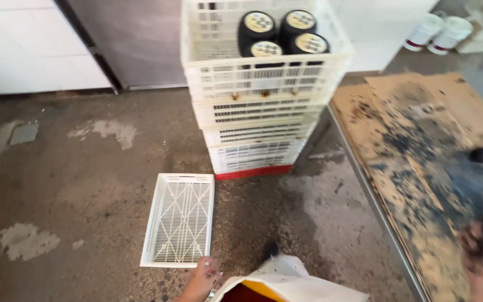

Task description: Applying black wax to cheese wheels using a brush and placing them into a storage crate

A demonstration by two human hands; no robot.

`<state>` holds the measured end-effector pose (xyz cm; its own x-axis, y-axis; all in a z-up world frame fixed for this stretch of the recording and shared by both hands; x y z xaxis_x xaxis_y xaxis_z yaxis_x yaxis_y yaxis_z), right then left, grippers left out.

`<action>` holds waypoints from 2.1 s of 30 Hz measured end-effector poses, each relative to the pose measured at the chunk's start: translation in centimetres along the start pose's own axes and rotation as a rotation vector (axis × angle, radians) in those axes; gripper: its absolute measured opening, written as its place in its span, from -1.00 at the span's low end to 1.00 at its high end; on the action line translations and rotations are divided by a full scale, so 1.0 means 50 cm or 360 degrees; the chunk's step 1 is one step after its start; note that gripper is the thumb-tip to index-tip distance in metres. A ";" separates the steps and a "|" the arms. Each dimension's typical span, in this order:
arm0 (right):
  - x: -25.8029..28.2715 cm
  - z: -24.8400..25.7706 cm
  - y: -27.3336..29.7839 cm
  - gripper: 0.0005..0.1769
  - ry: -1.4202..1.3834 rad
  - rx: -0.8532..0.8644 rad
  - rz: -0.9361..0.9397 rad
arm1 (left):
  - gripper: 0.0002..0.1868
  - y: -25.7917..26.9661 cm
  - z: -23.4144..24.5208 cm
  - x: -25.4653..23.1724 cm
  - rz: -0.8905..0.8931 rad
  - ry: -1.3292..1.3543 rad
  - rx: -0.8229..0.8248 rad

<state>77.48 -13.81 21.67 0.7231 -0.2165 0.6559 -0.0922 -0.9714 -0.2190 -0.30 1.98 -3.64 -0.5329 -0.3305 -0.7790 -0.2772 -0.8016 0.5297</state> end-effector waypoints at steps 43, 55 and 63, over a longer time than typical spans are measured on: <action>-0.515 -0.429 -1.386 -0.61 0.2863 -0.0635 -0.1213 | -0.31 -0.556 0.450 -0.083 0.1092 0.0032 -0.0264; -0.486 -0.441 -1.350 -0.63 0.2644 -0.0890 -0.1013 | -0.31 -0.591 0.535 -0.054 0.1088 -0.0059 -0.0249; -0.501 -0.436 -1.335 -0.63 0.2699 -0.0910 -0.0867 | -0.30 -0.622 0.545 -0.119 0.1086 0.0067 -0.0165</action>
<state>50.60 54.30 35.63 -0.5815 0.5831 0.5674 -0.5631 -0.7918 0.2366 -10.29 42.46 -6.33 -0.5289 -0.7953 -0.2963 0.1878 -0.4502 0.8730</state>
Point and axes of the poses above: each hand's wrist, its own y-axis away from the middle knuckle, its own z-axis out of the back of the hand, x = y × z, the point moved 2 cm from there along -y, towards the middle knuckle, and after that the axes turned 4 degrees about y, right-handed, at the moved point
